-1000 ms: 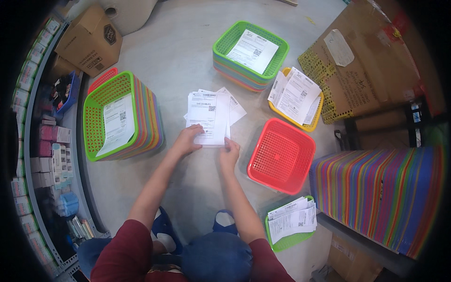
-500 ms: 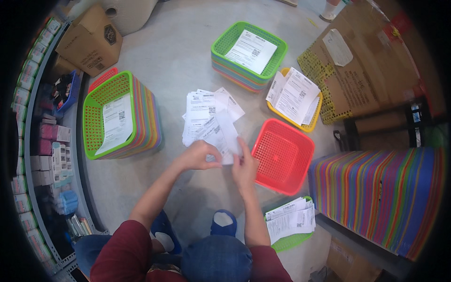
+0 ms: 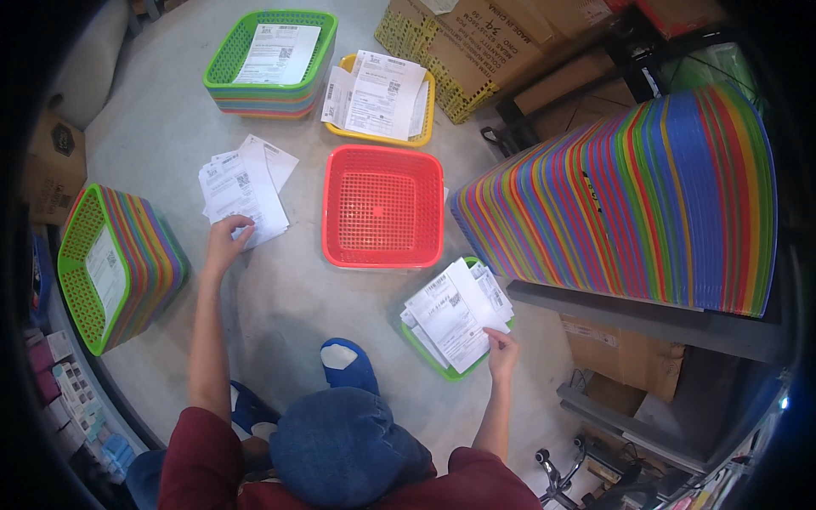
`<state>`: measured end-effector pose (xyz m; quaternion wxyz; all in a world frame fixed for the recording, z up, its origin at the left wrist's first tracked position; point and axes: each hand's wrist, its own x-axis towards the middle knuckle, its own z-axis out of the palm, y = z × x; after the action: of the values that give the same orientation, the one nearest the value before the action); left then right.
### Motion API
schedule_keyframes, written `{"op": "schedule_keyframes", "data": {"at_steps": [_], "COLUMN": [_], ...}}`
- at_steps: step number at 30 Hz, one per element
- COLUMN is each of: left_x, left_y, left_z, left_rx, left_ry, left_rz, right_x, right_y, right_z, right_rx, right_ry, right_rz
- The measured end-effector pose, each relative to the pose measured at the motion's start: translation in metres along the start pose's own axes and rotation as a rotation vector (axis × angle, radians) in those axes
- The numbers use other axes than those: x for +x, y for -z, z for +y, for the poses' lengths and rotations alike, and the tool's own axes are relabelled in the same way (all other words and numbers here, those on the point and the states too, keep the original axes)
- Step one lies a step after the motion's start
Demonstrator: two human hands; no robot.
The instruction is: The person sits on the floor and sorts printed papers into multiple colored plastic baskets. They pick up papers from a central pile, place them into different baskets, and occasionally stack the baskets.
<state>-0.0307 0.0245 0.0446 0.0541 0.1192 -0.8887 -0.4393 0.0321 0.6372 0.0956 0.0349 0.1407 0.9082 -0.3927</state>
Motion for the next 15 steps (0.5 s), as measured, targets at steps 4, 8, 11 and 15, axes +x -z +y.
{"op": "schedule_keyframes", "data": {"at_steps": [4,8,11,15], "left_x": [0.002,0.000,-0.005,-0.015], "left_y": [0.003,0.015,0.015,0.011], "left_z": [-0.016,-0.035,-0.040,-0.042], "left_rx": [0.077,0.035,-0.034,-0.037], "left_ry": [-0.021,0.013,-0.012,0.013], "left_rz": [0.070,0.139,0.149,0.097], "right_x": [-0.010,-0.016,-0.021,-0.010], "right_y": [-0.025,-0.067,-0.139,-0.278], "right_z": [-0.018,-0.114,-0.187,-0.244], "right_rx": [-0.681,-0.801,-0.029,0.134], "right_ry": [-0.051,0.451,0.566,0.608], "right_rz": [0.065,0.334,-0.113,-0.553]}}
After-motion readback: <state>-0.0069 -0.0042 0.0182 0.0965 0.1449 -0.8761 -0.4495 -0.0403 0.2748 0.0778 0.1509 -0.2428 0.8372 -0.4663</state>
